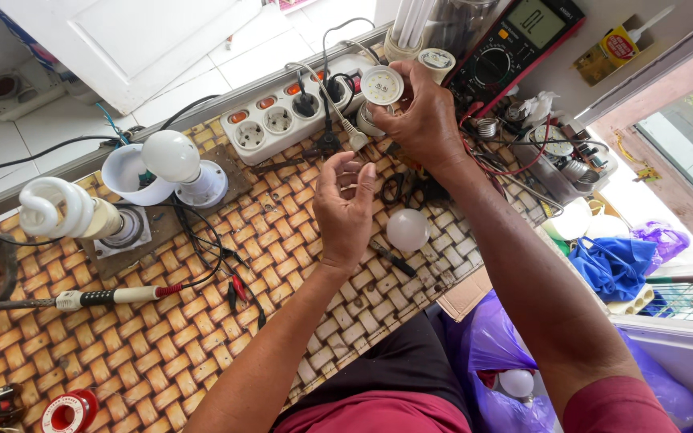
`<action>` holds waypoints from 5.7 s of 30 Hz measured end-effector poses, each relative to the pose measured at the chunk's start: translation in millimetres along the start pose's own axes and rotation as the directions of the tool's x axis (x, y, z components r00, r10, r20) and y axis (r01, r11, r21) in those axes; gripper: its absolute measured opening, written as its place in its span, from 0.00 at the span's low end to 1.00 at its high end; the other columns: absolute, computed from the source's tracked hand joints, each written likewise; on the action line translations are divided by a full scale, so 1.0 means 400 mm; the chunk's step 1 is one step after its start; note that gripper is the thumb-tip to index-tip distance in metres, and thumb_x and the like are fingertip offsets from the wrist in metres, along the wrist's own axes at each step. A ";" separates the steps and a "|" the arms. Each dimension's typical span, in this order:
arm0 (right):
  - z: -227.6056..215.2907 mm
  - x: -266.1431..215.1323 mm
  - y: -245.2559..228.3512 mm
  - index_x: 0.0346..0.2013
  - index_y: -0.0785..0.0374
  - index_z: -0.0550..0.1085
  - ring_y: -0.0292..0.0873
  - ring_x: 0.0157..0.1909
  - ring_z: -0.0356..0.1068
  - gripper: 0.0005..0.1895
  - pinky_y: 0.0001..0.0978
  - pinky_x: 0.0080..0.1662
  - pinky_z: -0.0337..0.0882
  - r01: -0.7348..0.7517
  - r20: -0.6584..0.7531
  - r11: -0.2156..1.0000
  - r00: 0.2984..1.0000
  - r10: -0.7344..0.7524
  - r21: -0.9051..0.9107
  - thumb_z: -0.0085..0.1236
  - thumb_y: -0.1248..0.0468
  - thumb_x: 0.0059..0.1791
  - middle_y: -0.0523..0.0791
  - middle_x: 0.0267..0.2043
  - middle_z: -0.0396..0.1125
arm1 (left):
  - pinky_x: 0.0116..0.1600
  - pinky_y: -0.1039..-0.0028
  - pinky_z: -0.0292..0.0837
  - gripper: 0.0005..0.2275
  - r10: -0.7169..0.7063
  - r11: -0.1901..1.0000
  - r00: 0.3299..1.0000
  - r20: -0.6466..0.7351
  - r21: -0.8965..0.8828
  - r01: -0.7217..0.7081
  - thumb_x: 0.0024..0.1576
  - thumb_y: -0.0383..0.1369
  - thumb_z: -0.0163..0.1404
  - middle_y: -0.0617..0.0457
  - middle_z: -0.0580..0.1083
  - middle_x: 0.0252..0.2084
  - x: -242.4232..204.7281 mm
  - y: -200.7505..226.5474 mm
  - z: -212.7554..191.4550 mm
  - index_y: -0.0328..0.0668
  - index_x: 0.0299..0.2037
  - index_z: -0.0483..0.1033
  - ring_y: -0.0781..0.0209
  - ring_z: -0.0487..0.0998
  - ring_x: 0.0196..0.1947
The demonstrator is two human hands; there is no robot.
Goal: The person holds an LED light bulb and connects it to a power source to test it. They then use tweezers to adjust components on the LED board and use a soldering iron to solder connections on the bulb.
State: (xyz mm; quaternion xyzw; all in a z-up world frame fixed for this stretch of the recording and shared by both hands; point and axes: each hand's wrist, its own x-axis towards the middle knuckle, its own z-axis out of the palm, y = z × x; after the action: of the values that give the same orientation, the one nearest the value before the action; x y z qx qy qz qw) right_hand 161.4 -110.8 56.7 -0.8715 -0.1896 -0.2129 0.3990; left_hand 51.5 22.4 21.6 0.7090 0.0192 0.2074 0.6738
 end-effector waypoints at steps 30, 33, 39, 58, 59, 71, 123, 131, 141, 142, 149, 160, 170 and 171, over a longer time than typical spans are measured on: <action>0.022 0.012 0.035 0.52 0.65 0.67 0.38 0.41 0.72 0.26 0.28 0.41 0.72 -0.087 0.058 0.996 0.995 0.086 0.006 0.68 0.61 0.45 0.48 0.43 0.73 | 0.37 0.82 0.77 0.07 -0.141 0.980 0.989 0.032 -0.138 0.144 0.60 0.34 0.50 0.55 0.75 0.34 0.021 -0.049 -0.004 0.42 0.44 0.73 0.70 0.77 0.31; 0.021 0.015 0.034 0.52 0.65 0.68 0.37 0.39 0.73 0.27 0.27 0.40 0.72 -0.117 0.064 0.993 0.991 0.118 -0.018 0.68 0.59 0.43 0.46 0.42 0.74 | 0.36 0.81 0.77 0.07 -0.136 0.984 0.990 0.035 -0.111 0.139 0.60 0.34 0.49 0.56 0.75 0.34 0.021 -0.043 -0.006 0.42 0.44 0.73 0.70 0.77 0.31; 0.023 0.021 0.038 0.49 0.63 0.69 0.38 0.39 0.73 0.26 0.29 0.40 0.71 -0.123 0.063 0.990 0.990 0.127 -0.065 0.69 0.58 0.41 0.45 0.40 0.74 | 0.38 0.81 0.76 0.08 -0.142 0.984 0.989 0.032 -0.105 0.144 0.60 0.36 0.50 0.55 0.76 0.35 0.021 -0.049 -0.006 0.41 0.44 0.74 0.69 0.77 0.32; 0.009 0.030 0.035 0.47 0.61 0.71 0.36 0.38 0.72 0.24 0.29 0.39 0.69 -0.136 0.104 0.987 0.984 0.145 -0.088 0.69 0.56 0.41 0.43 0.42 0.74 | 0.36 0.80 0.76 0.08 -0.122 0.990 0.992 0.030 -0.071 0.124 0.60 0.37 0.49 0.56 0.75 0.34 0.020 -0.049 -0.007 0.42 0.43 0.74 0.70 0.76 0.30; 0.009 0.029 0.037 0.48 0.62 0.71 0.38 0.39 0.72 0.24 0.30 0.39 0.69 -0.109 0.108 0.990 0.987 0.118 -0.087 0.68 0.57 0.42 0.44 0.43 0.74 | 0.36 0.80 0.76 0.08 -0.115 0.991 0.993 0.031 -0.058 0.116 0.60 0.37 0.49 0.57 0.74 0.34 0.019 -0.046 -0.010 0.43 0.42 0.74 0.69 0.75 0.30; -0.013 0.035 0.015 0.53 0.64 0.71 0.37 0.44 0.72 0.25 0.28 0.44 0.71 -0.098 0.153 0.995 0.983 0.100 -0.023 0.66 0.58 0.45 0.45 0.45 0.73 | 0.37 0.80 0.76 0.08 -0.138 0.987 0.990 0.036 -0.081 0.140 0.60 0.36 0.49 0.56 0.75 0.34 0.020 -0.056 -0.007 0.42 0.43 0.74 0.69 0.76 0.31; -0.076 -0.338 -0.147 0.59 0.69 0.70 0.53 0.47 0.75 0.33 0.42 0.49 0.74 0.006 -0.181 0.974 0.983 0.036 0.225 0.73 0.65 0.42 0.56 0.51 0.71 | 0.54 0.56 0.74 0.26 0.687 0.706 0.717 0.119 0.125 -0.697 0.61 0.50 0.47 0.40 0.76 0.47 -0.027 -0.056 0.008 0.27 0.51 0.72 0.42 0.79 0.45; -0.062 -0.371 -0.107 0.62 0.65 0.68 0.46 0.44 0.75 0.35 0.38 0.49 0.74 0.041 -0.236 0.967 0.972 0.020 0.252 0.72 0.60 0.44 0.53 0.48 0.72 | 0.57 0.55 0.73 0.27 0.686 0.680 0.701 0.193 0.171 -0.713 0.61 0.50 0.47 0.39 0.75 0.51 -0.043 -0.068 0.019 0.28 0.55 0.70 0.41 0.78 0.47; -0.054 -0.380 -0.096 0.60 0.68 0.69 0.47 0.41 0.75 0.34 0.36 0.46 0.75 0.114 -0.266 0.974 0.962 -0.060 0.194 0.71 0.58 0.45 0.53 0.45 0.73 | 0.57 0.58 0.73 0.29 0.693 0.659 0.693 0.196 0.217 -0.720 0.61 0.54 0.43 0.41 0.74 0.52 -0.049 -0.069 0.015 0.29 0.56 0.69 0.44 0.78 0.48; -0.055 -0.379 -0.099 0.61 0.68 0.68 0.47 0.41 0.75 0.34 0.37 0.46 0.75 0.113 -0.262 0.974 0.963 -0.059 0.196 0.70 0.57 0.45 0.54 0.45 0.73 | 0.57 0.59 0.73 0.30 0.692 0.663 0.695 0.196 0.209 -0.719 0.61 0.55 0.42 0.42 0.74 0.52 -0.048 -0.066 0.015 0.30 0.57 0.69 0.44 0.78 0.48; -0.056 -0.385 -0.104 0.60 0.69 0.69 0.51 0.44 0.75 0.28 0.41 0.48 0.74 0.122 -0.252 0.975 0.965 -0.073 0.185 0.62 0.56 0.50 0.55 0.49 0.72 | 0.57 0.59 0.73 0.29 0.672 0.679 0.712 0.206 0.212 -0.702 0.60 0.53 0.46 0.44 0.74 0.53 -0.053 -0.070 0.012 0.32 0.58 0.69 0.46 0.78 0.49; -0.066 -0.387 -0.125 0.56 0.67 0.72 0.56 0.45 0.75 0.17 0.45 0.47 0.74 0.132 -0.286 0.986 0.953 -0.098 0.105 0.45 0.61 0.57 0.54 0.48 0.73 | 0.55 0.60 0.74 0.21 0.652 0.702 0.739 0.170 0.232 -0.673 0.54 0.35 0.59 0.43 0.75 0.50 -0.062 -0.052 0.007 0.32 0.55 0.72 0.45 0.79 0.48; -0.074 -0.384 -0.121 0.51 0.64 0.76 0.54 0.41 0.76 0.13 0.41 0.44 0.76 0.122 -0.396 0.984 0.916 -0.063 0.126 0.47 0.64 0.56 0.50 0.40 0.74 | 0.52 0.61 0.75 0.24 0.674 0.681 0.712 0.198 0.207 -0.702 0.50 0.29 0.62 0.38 0.74 0.50 -0.057 -0.062 0.011 0.28 0.56 0.70 0.40 0.78 0.47; -0.076 -0.384 -0.123 0.51 0.64 0.76 0.54 0.41 0.76 0.13 0.41 0.44 0.76 0.118 -0.402 0.986 0.914 -0.059 0.122 0.47 0.64 0.56 0.50 0.40 0.74 | 0.52 0.61 0.75 0.24 0.675 0.681 0.709 0.203 0.200 -0.705 0.50 0.29 0.62 0.38 0.74 0.50 -0.059 -0.061 0.011 0.28 0.56 0.70 0.40 0.78 0.47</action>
State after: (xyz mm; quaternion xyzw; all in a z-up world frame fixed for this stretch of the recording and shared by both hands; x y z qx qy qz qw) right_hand 1.5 -128.9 24.8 -0.7698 -0.1589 -0.3889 0.4806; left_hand 37.7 13.3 -8.2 0.7568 -0.2604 0.4013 0.4455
